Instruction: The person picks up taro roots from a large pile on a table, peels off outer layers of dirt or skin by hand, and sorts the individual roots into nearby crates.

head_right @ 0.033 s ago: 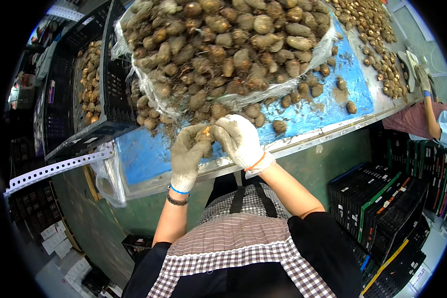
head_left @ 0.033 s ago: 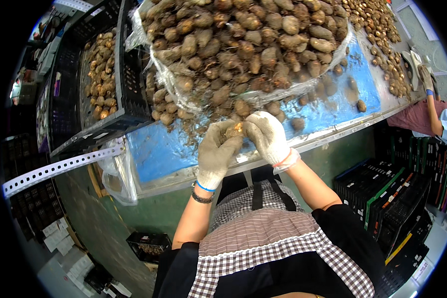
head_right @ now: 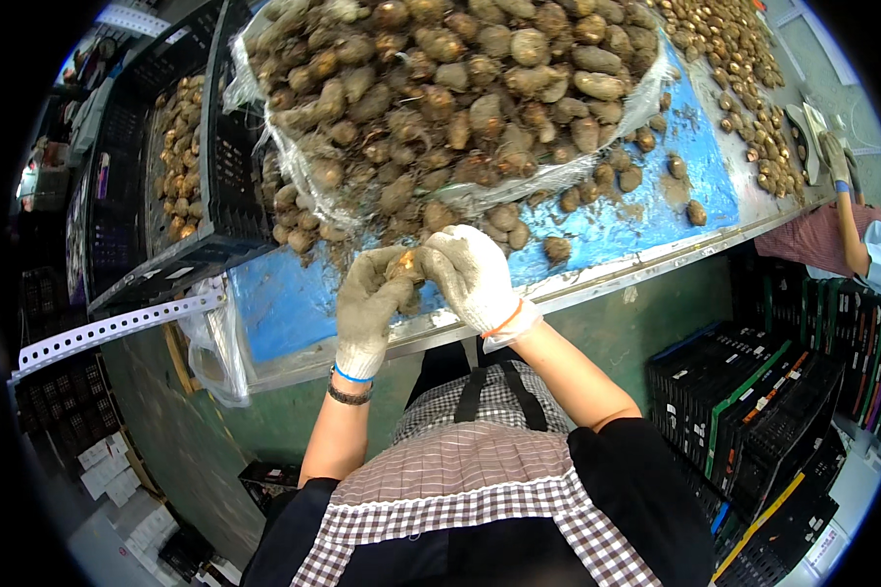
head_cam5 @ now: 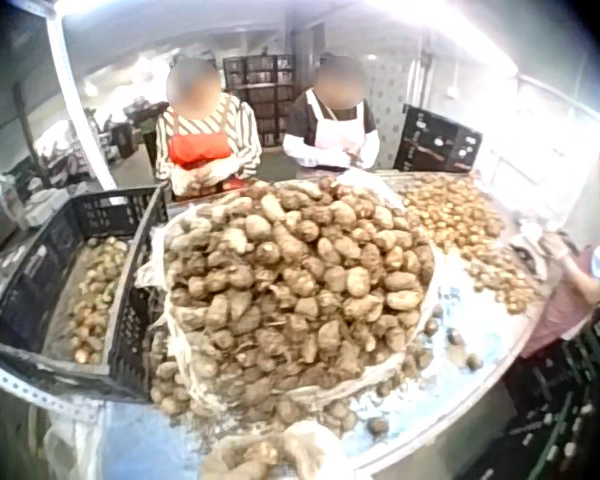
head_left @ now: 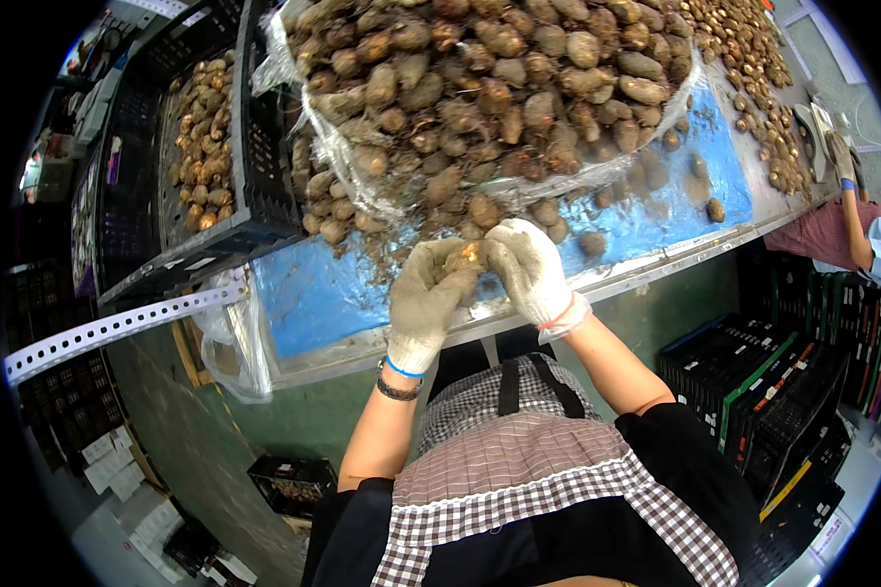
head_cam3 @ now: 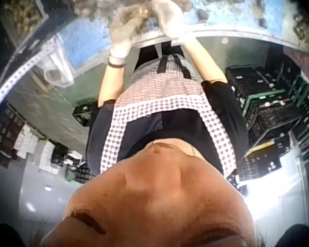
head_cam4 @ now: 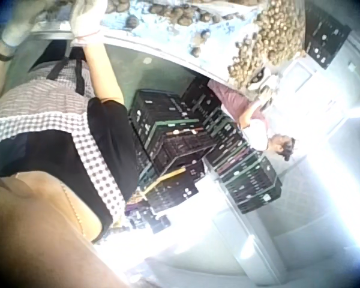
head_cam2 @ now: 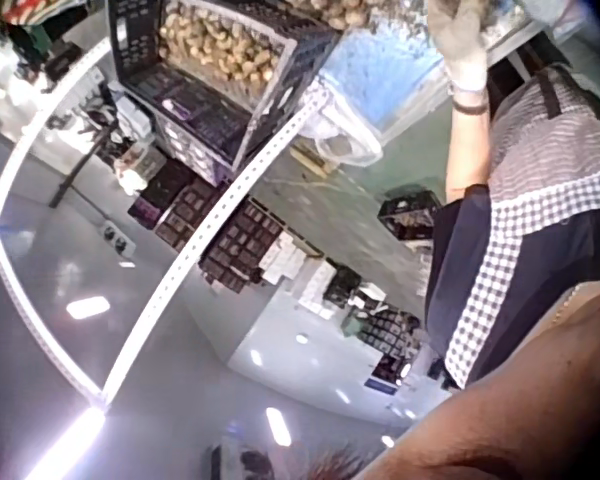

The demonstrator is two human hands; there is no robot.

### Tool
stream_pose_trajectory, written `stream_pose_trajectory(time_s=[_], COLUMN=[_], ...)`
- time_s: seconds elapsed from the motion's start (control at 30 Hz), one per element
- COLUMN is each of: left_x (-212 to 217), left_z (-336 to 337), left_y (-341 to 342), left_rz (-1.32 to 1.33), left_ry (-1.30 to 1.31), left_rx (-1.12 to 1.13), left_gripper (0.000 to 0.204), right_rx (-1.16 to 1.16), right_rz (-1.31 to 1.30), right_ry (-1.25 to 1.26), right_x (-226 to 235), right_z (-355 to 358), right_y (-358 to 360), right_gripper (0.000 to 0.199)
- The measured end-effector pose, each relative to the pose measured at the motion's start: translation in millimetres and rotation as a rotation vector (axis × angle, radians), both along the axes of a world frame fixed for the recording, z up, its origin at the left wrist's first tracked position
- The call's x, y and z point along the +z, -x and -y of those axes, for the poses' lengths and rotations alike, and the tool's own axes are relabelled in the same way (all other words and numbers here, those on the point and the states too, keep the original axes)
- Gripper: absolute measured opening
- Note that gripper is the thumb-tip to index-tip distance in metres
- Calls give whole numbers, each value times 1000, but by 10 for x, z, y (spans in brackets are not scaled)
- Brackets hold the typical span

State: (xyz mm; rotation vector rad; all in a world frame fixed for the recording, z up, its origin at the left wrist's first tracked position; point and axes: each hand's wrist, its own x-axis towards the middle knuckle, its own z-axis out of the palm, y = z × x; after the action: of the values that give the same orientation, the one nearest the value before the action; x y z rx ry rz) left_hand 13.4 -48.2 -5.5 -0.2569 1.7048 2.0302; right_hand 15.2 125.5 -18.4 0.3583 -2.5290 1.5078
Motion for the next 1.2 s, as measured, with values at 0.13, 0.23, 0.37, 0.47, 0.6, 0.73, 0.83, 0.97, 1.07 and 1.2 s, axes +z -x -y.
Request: stream_pose_trajectory(time_s=[0.13, 0.23, 0.37, 0.47, 0.6, 0.73, 0.83, 0.97, 1.07, 1.2], left_x=[54, -35, -239, -347, -297, -475, -425, -697, -760, -623], left_z=[226, 453, 629, 810, 804, 874, 780, 726, 690, 762], left_y=[-71, -124, -162, -99, -118, -167, -194, -232, -256, -178], left_rz=[74, 86, 197, 61, 168, 196, 257, 273, 307, 157], left_ry=[-194, -450, -888, -459, -369, -761, -749, -843, -874, -585], left_rx=[107, 112, 160, 174, 219, 245, 398, 426, 446, 383], left_gripper=[32, 34, 44, 44, 38, 33, 24, 24, 25, 34], right_rx=[-115, -96, -35, -36, 169, 220, 217, 104, 120, 129], right_rz=[14, 133, 176, 114, 39, -142, -340, -389, -299, -100], right_ry=[219, 287, -246, 92, -16, -28, -125, -223, -227, -182], right_x=[-224, -232, -416, -36, 113, -6, 17, -150, -152, -209], right_z=[389, 597, 639, 770, 835, 855, 879, 887, 871, 821], right_y=[-50, -20, 207, 172, 134, 151, 221, 141, 130, 118], right_gripper=[13, 12, 16, 35, 35, 30, 31, 25, 25, 33])
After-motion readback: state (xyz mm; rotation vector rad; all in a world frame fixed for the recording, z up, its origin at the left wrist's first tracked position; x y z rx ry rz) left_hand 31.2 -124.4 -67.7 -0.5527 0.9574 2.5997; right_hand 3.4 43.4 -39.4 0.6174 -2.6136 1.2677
